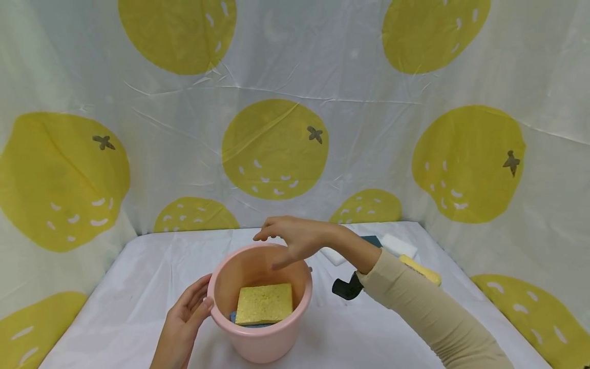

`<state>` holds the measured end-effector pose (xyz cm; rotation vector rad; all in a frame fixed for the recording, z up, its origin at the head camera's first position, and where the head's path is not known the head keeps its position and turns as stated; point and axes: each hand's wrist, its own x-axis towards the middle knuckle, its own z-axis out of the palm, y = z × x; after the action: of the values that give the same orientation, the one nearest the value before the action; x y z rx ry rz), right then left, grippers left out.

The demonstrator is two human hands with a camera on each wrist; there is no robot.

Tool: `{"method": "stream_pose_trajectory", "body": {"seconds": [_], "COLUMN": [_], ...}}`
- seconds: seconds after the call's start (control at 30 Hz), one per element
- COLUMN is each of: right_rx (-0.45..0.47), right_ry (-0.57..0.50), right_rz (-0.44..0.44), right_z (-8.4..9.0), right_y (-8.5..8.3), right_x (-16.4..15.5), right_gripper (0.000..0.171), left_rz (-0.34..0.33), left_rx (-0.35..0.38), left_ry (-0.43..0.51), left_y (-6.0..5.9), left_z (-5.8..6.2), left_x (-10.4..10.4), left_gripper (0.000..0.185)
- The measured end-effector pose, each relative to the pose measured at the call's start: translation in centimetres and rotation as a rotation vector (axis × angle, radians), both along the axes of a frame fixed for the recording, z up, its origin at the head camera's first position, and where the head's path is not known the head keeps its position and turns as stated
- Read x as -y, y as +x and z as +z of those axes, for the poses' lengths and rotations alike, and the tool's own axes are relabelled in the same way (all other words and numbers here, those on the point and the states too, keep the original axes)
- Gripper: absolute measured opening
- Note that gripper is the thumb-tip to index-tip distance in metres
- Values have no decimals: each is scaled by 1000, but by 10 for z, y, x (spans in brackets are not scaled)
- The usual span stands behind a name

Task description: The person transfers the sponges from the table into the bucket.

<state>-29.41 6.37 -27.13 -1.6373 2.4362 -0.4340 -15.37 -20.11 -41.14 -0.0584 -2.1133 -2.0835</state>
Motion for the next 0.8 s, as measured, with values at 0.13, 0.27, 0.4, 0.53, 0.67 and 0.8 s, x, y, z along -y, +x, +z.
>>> {"method": "stream_pose_trajectory", "body": {"seconds": [0.13,0.27,0.4,0.53,0.67,0.8], "right_rx": [-15,0,30,43,49,49], "right_ry": [-3,-5,-10,-17,-28,-35], "right_rz": [-28,-74,-107,-129,-156,-173], "right_z": [0,-1,-1,-4,-6,-8], "right_y": [-1,-1,-1,-3,-6,-7], "right_x": [-10,-21,-32,-42,-52,-60], "right_gripper": [62,62,62,63,64,66], "left_rz": [-6,-3,2,-3,-15,-18], "left_rx": [-5,1,18,6,-22,-30], "left_ry": [6,3,0,-5,-2,8], "left_y": [0,0,0,0,-1,0], "left_z": [0,0,1,0,-1,-1], "left_x": [0,0,0,1,2,2], "left_gripper": [49,50,51,50,48,48]}}
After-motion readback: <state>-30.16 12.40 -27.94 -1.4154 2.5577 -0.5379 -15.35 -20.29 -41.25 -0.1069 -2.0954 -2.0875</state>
